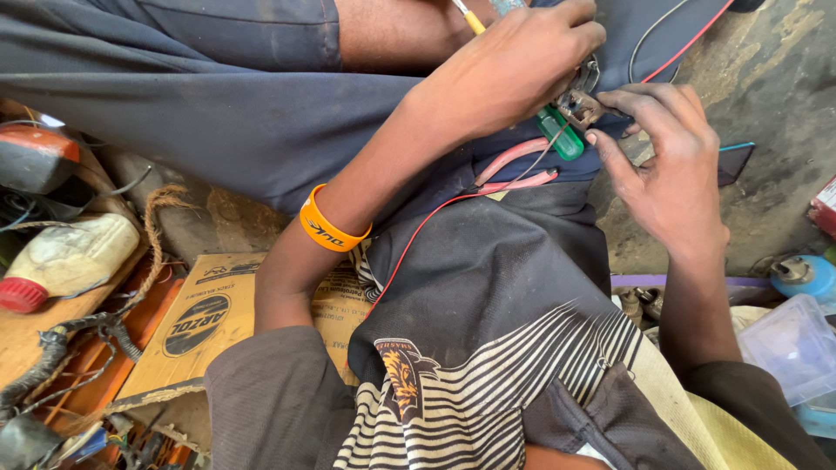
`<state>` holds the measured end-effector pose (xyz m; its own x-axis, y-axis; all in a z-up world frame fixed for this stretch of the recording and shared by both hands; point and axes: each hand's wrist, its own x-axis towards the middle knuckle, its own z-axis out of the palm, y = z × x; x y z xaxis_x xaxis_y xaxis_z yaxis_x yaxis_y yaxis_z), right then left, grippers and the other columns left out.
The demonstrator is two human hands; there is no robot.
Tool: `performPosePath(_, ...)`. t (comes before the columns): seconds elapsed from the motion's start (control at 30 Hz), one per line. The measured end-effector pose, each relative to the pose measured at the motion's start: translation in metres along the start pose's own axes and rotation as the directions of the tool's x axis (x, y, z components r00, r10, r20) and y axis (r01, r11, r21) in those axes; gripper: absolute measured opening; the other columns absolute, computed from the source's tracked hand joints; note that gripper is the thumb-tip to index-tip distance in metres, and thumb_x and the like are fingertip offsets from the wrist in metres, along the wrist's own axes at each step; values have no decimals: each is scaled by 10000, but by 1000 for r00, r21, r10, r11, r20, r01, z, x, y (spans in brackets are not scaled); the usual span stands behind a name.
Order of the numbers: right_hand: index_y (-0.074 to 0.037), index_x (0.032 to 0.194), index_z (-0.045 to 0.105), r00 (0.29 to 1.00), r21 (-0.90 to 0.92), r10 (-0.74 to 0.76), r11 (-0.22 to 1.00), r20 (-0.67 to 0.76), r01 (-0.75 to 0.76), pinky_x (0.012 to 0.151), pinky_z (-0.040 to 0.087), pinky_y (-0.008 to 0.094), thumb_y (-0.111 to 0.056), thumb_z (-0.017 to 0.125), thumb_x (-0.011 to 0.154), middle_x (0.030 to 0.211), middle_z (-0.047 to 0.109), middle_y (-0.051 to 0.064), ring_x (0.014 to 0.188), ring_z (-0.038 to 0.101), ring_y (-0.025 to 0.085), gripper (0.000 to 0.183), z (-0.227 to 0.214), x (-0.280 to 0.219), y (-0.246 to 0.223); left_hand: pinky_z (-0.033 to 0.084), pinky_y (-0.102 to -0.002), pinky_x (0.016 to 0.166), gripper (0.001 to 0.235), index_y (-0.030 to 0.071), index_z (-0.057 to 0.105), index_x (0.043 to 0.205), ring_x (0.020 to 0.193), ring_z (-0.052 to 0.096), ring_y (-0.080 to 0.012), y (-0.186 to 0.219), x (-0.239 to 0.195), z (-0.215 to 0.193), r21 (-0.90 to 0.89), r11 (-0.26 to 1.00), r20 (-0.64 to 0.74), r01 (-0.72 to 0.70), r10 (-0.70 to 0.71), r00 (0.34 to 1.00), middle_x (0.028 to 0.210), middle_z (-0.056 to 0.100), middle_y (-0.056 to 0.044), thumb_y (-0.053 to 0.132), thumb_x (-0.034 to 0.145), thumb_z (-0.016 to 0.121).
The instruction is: The person sits on the floor and repairs a small electrical motor component. They use a screwdriver to adjust internal parts, connect wires, and then insert the rotor into a red cylindrical housing.
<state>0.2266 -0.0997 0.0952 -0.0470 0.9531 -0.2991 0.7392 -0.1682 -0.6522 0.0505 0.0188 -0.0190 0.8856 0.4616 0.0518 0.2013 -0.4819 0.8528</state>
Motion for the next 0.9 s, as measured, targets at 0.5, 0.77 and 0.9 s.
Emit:
performPosePath(0.5, 45, 1130, 721, 990, 117, 84, 991, -115, -71, 836, 519, 334, 58, 719, 1007, 1051, 693, 150, 874, 651, 233, 124, -2, 11, 0, 526, -437, 914, 320, 42, 566, 1184, 1060, 629, -355, 20, -17, 8, -203, 971, -247, 128, -178, 953, 1132, 572, -134, 104, 928, 748)
performPosePath(0.77, 34, 1021, 751, 996, 38, 51, 998, -79, -48, 784, 505, 339, -2, 787, 964, 922, 680, 122, 874, 651, 232, 76, 3, 30, -13, 608, -331, 822, 250, 50, 708, 1127, 939, 723, -231, 32, -24, 4, -514, 796, -134, 320, -443, 886, 1076, 681, -102, 129, 891, 733)
performPosePath(0.9, 5, 1012, 765, 995, -8, 53, 999, -90, -54, 812, 495, 367, -4, 788, 926, 930, 698, 100, 926, 640, 255, 89, 4, 26, -20, 641, -306, 830, 258, 45, 696, 1173, 956, 735, -198, 44, -31, 6, -638, 715, -192, 286, -507, 840, 1090, 678, -90, 127, 929, 717)
